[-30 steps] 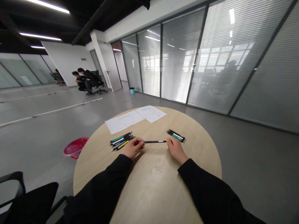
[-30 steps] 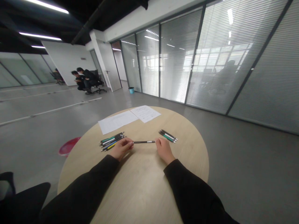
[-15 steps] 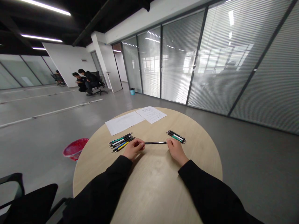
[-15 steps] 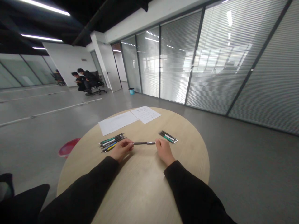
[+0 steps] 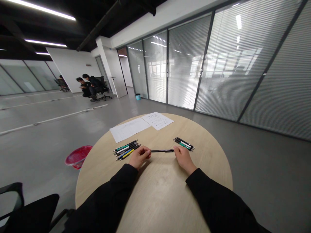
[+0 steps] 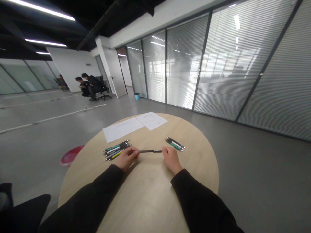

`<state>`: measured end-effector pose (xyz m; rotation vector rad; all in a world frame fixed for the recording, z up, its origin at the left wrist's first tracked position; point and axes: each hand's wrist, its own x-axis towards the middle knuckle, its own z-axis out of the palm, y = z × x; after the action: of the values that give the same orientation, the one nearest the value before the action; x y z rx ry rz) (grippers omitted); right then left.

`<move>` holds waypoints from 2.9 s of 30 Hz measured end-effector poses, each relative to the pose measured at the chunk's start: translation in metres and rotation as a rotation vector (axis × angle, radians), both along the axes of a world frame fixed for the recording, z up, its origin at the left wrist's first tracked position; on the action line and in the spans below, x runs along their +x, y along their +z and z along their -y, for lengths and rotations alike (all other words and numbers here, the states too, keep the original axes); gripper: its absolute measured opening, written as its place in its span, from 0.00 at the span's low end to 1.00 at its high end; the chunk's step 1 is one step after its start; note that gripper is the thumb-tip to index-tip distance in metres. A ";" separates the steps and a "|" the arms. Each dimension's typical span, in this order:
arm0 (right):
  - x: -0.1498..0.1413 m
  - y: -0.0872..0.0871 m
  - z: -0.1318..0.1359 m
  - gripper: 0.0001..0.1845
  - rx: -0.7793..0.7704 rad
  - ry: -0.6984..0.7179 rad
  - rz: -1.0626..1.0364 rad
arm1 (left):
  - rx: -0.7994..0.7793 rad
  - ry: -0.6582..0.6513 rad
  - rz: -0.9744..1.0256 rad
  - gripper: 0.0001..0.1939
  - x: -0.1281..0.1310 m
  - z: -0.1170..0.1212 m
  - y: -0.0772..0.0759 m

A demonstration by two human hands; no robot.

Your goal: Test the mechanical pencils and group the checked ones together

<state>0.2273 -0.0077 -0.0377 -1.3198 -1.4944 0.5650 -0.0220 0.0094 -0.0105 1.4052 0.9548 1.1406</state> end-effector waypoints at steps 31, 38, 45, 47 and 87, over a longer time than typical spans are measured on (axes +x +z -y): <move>-0.006 -0.017 -0.005 0.27 -0.108 -0.002 -0.174 | -0.021 -0.003 0.019 0.18 0.002 0.000 -0.006; -0.008 -0.019 -0.005 0.28 -0.142 -0.001 -0.218 | -0.007 -0.003 0.012 0.18 0.003 0.003 -0.002; -0.006 -0.017 -0.003 0.30 -0.099 -0.002 -0.170 | -0.001 0.012 -0.006 0.20 0.004 0.005 0.000; -0.006 -0.019 -0.004 0.30 -0.097 -0.002 -0.177 | -0.003 0.020 0.003 0.20 0.004 0.005 0.001; -0.008 -0.016 -0.006 0.22 -0.235 0.280 -0.349 | -0.041 -0.046 -0.111 0.22 0.001 0.008 -0.001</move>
<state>0.2196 -0.0021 -0.0535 -1.1187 -1.3549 1.1210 -0.0215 0.0014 -0.0117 1.4619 1.0134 1.0125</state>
